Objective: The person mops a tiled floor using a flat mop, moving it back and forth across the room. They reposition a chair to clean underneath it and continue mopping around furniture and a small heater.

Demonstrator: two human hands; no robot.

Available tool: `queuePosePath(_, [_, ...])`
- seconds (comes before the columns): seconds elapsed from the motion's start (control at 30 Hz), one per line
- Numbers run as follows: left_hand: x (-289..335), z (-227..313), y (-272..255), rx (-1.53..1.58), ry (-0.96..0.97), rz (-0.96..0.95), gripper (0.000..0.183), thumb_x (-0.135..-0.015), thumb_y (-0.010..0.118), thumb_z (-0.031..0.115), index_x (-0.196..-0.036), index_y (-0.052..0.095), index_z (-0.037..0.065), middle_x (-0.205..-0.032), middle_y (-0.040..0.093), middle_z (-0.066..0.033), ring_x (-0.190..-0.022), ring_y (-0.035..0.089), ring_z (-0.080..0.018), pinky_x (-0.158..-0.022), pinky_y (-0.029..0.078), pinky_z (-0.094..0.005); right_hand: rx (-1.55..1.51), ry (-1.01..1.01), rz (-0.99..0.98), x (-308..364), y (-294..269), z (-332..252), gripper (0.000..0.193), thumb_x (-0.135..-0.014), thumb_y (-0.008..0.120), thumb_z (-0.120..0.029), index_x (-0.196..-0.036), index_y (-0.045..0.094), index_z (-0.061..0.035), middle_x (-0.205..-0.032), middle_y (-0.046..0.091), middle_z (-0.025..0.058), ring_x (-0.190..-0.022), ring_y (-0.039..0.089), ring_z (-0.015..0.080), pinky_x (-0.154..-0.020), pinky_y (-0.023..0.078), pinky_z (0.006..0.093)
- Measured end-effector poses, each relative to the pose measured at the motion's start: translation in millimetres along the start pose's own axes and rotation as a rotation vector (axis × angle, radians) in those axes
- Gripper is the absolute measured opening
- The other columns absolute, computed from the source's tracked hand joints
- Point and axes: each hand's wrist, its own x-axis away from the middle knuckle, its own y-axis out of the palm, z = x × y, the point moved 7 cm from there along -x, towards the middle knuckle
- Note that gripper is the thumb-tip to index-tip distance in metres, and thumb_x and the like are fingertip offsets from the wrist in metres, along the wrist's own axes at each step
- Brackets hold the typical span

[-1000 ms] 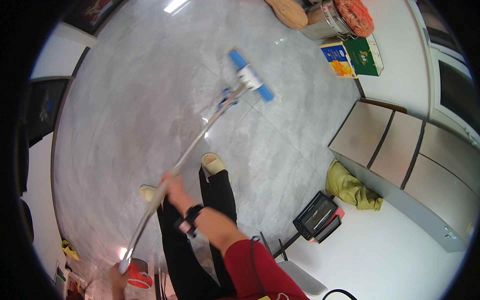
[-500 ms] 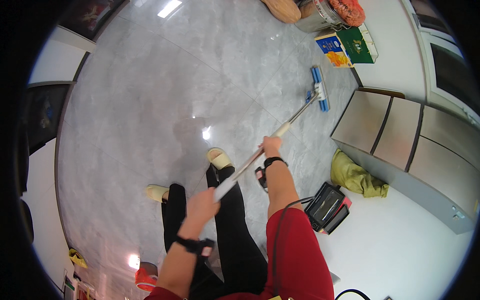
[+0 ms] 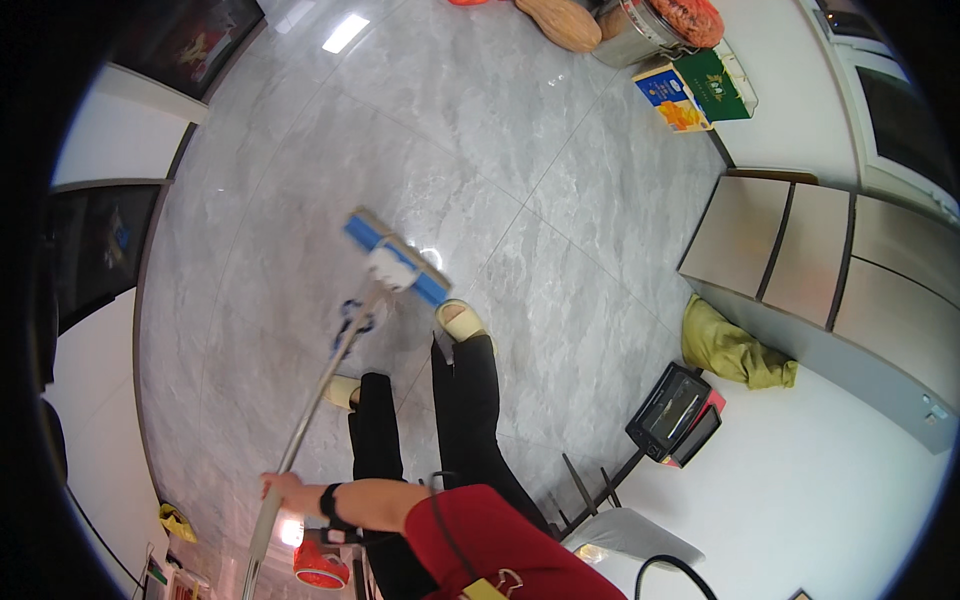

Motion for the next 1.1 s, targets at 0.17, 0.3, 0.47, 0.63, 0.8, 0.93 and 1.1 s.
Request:
queuePosePath(0.17, [55.2, 12.1, -23.2, -0.108, -0.076, -0.058, 0.03, -0.067, 0.066, 0.02, -0.092, 0.061, 0.004, -0.071, 0.061, -0.0172, -0.067, 0.059, -0.0358, -0.06, 0.046, -0.0424, 0.118, 0.0, -0.18, 49.7, 28.7, -10.2, 0.018, -0.075, 0.064, -0.018, -0.079, 0.053, -0.0046, -0.069, 0.055, 0.0071, -0.061, 0.058, 0.0222, -0.06, 0.053, 0.0327])
queuePosePath(0.3, [54.5, 114.6, -34.5, -0.04, 0.165, -0.029, 0.033, -0.071, 0.064, 0.023, -0.098, 0.062, 0.005, -0.074, 0.063, -0.0177, -0.068, 0.06, -0.0362, -0.061, 0.047, -0.042, 0.277, -0.152, -0.12, 69.3, -8.0, -127.5, 0.015, -0.075, 0.06, -0.017, -0.072, 0.056, -0.0032, -0.068, 0.058, 0.0108, -0.057, 0.058, 0.0229, -0.055, 0.05, 0.0361])
queuePosePath(0.47, [63.1, 397.7, -39.1, 0.412, 0.631, -0.097, 0.033, -0.066, 0.068, 0.025, -0.088, 0.062, 0.001, -0.067, 0.061, -0.0153, -0.061, 0.059, -0.028, -0.056, 0.046, -0.0381, 0.186, -0.753, -0.079, 159.1, -145.7, -410.8, 0.013, -0.074, 0.056, -0.013, -0.064, 0.054, -0.0052, -0.06, 0.053, 0.0079, -0.054, 0.053, 0.0197, -0.049, 0.043, 0.0327])
queuePosePath(0.63, [175.3, 719.1, -42.4, 0.405, 0.863, -0.326, 0.032, -0.068, 0.063, 0.02, -0.095, 0.06, 0.003, -0.088, 0.063, -0.0215, -0.084, 0.061, -0.0376, -0.072, 0.049, -0.0452, 0.076, -1.309, 0.511, 338.0, -332.5, -664.8, 0.019, -0.08, 0.062, -0.014, -0.07, 0.049, -0.0033, -0.055, 0.051, 0.0047, -0.044, 0.051, 0.0165, -0.038, 0.044, 0.0335])
queuePosePath(0.8, [281.8, 876.8, -81.7, 0.347, 1.208, -0.304, 0.028, -0.072, 0.058, 0.019, -0.09, 0.055, -0.002, -0.084, 0.062, -0.0237, -0.084, 0.06, -0.0399, -0.073, 0.047, -0.047, 0.153, -1.279, 0.948, 457.9, -430.2, -718.3, 0.025, -0.078, 0.058, -0.008, -0.089, 0.041, 0.0062, -0.064, 0.051, 0.0144, -0.044, 0.052, 0.0222, -0.035, 0.046, 0.0375])
queuePosePath(0.93, [270.1, 850.4, -92.4, 0.331, 1.271, -0.253, 0.027, -0.073, 0.058, 0.019, -0.091, 0.049, 0.0, -0.08, 0.061, -0.0237, -0.081, 0.06, -0.0398, -0.071, 0.048, -0.0481, 0.164, -1.113, 0.966, 441.1, -455.7, -694.3, 0.028, -0.076, 0.058, -0.005, -0.094, 0.041, 0.0093, -0.065, 0.05, 0.015, -0.049, 0.056, 0.0278, -0.039, 0.048, 0.0399])
queuePosePath(1.1, [146.8, 719.2, -110.1, 0.334, 1.271, -0.008, 0.023, -0.071, 0.06, 0.019, -0.087, 0.051, 0.005, -0.076, 0.061, -0.0174, -0.073, 0.06, -0.0364, -0.065, 0.048, -0.0467, 0.013, -1.114, 0.838, 322.9, -432.7, -624.0, 0.028, -0.072, 0.059, 0.0, -0.093, 0.044, 0.0113, -0.069, 0.054, 0.0203, -0.051, 0.056, 0.0332, -0.045, 0.049, 0.0442])
